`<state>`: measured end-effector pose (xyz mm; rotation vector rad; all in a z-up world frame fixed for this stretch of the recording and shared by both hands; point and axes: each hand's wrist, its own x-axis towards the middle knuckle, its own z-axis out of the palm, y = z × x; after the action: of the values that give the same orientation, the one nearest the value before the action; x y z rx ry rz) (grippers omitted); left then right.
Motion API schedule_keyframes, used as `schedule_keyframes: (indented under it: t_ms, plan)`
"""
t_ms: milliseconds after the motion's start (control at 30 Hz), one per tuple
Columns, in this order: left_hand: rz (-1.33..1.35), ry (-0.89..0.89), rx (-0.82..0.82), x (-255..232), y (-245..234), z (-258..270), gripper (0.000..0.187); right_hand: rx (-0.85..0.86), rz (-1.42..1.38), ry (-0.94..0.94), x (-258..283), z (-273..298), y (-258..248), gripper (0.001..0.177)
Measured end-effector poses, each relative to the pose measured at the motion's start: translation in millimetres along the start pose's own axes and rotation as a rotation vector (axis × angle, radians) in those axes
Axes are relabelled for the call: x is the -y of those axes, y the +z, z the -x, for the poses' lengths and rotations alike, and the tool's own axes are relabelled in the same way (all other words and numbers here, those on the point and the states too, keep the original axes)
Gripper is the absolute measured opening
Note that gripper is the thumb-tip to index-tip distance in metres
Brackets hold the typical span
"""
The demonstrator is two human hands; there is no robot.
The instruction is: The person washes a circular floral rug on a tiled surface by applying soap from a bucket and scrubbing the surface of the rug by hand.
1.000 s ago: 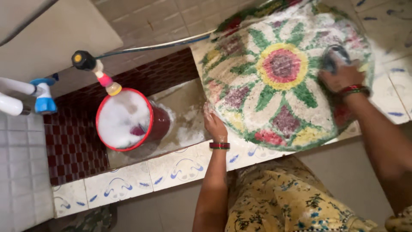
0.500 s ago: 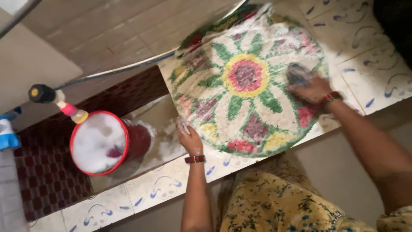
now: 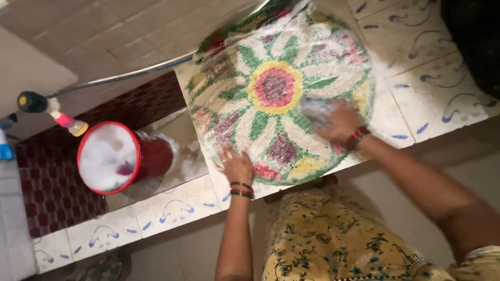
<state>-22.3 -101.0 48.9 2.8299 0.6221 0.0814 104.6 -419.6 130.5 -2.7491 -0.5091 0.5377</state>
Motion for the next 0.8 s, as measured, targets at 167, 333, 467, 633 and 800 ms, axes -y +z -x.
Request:
schedule_keyframes:
  t_ms: [167,333,467,633,800]
  plan:
    - [0.084,0.054,-0.056,-46,-5,42,0.075,-0.316,0.019,0.172,-113,-12,-34,0.068]
    - [0.027,0.020,-0.028,-49,-6,37,0.070,0.238,0.345,-0.061,8,16,61,0.066]
    - [-0.022,0.025,-0.076,-44,1,40,0.068,0.334,0.222,-0.412,41,48,50,0.068]
    - [-0.071,0.088,0.106,-67,6,67,0.082,-0.008,0.152,0.054,-103,-6,-30,0.069]
    - [0.167,0.489,0.150,-175,20,82,0.101,-0.218,0.167,0.049,-155,-22,-38,0.075]
